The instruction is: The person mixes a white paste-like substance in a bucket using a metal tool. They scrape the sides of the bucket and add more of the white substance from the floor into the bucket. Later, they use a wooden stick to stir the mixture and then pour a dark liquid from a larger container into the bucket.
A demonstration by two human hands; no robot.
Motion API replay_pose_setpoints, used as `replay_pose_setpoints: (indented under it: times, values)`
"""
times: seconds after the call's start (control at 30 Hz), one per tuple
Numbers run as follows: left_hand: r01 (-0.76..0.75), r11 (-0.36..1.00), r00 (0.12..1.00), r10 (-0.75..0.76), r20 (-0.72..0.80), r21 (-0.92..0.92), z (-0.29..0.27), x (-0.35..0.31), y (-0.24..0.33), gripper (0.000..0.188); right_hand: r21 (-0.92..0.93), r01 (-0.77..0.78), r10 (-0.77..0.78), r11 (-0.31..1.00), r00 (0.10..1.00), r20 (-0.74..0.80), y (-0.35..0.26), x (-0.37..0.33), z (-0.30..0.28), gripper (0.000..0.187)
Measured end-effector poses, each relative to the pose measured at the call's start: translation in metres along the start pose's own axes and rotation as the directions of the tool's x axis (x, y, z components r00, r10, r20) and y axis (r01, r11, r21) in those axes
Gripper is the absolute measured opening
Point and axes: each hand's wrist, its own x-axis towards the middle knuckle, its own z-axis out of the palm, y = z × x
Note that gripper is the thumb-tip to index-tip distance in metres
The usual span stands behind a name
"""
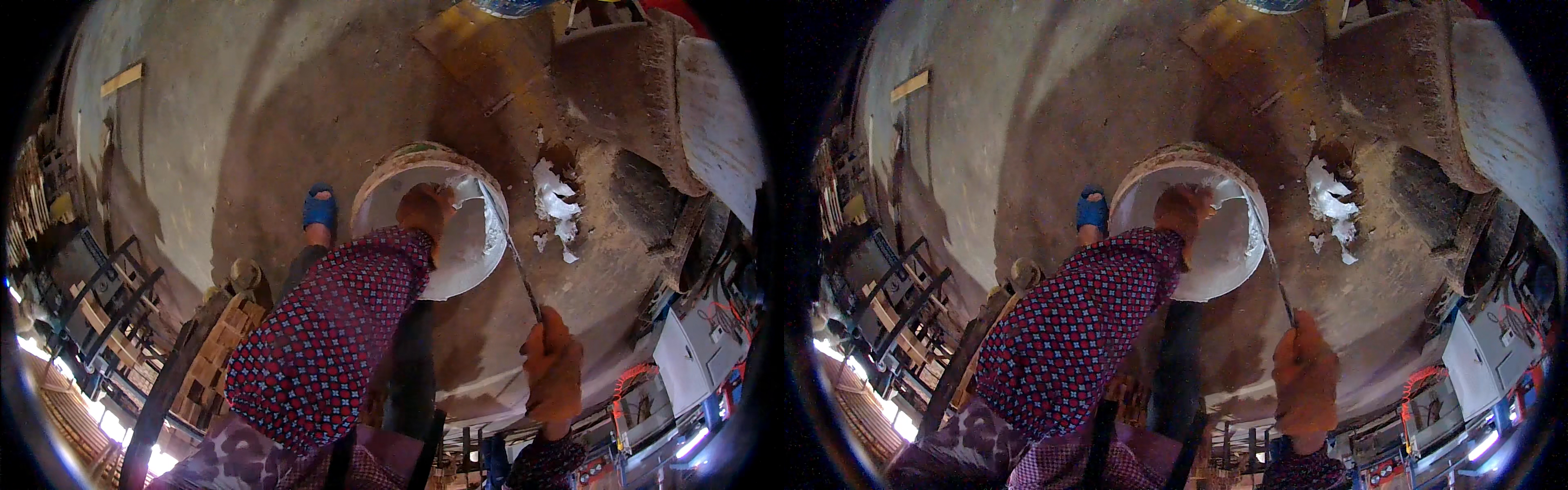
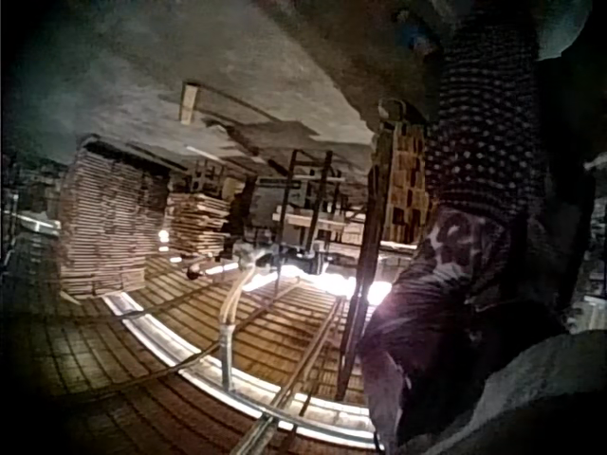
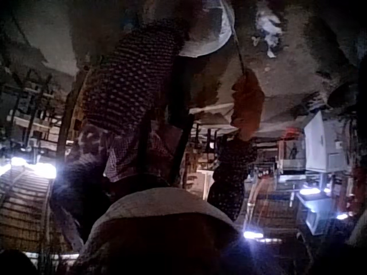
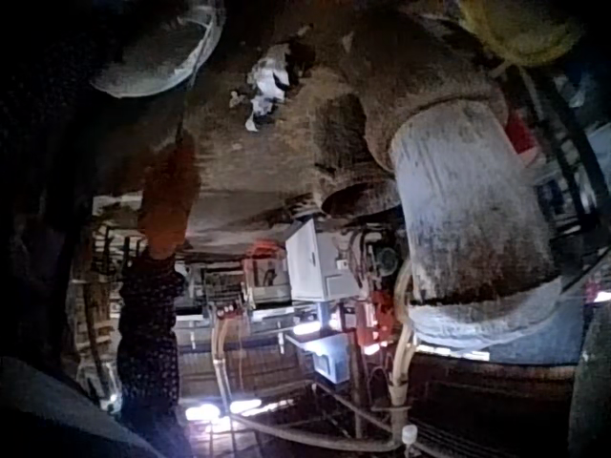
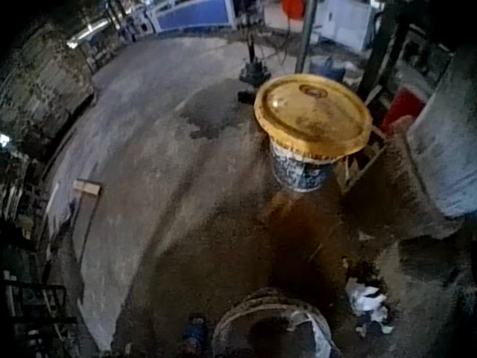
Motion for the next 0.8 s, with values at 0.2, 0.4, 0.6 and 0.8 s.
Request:
replay_pose_setpoints:
  times: [0.2,0.4,0.6,0.8]
  values:
    - [0.189,0.958,0.981,-0.194,-0.001,-0.214,-0.001,-0.002,0.002,0.030,-0.574,0.246,-0.235,0.781,0.967,0.094,-0.031,-0.017,0.023,0.026]
    - [0.040,0.998,0.997,-0.043,-0.058,-0.056,0.018,-0.005,-0.017,0.032,-0.252,0.151,-0.059,0.956,0.938,0.341,-0.030,0.005,0.013,0.027]
    - [0.110,0.993,0.993,-0.109,-0.033,0.040,0.002,-0.014,0.001,0.028,-0.003,-0.066,0.062,0.998,0.919,0.390,-0.015,0.021,0.036,0.033]
    - [0.125,0.991,0.987,-0.129,-0.099,-0.040,0.005,-0.010,-0.019,0.029,-0.167,-0.015,0.058,0.986,0.965,0.257,-0.025,-0.039,0.001,0.041]
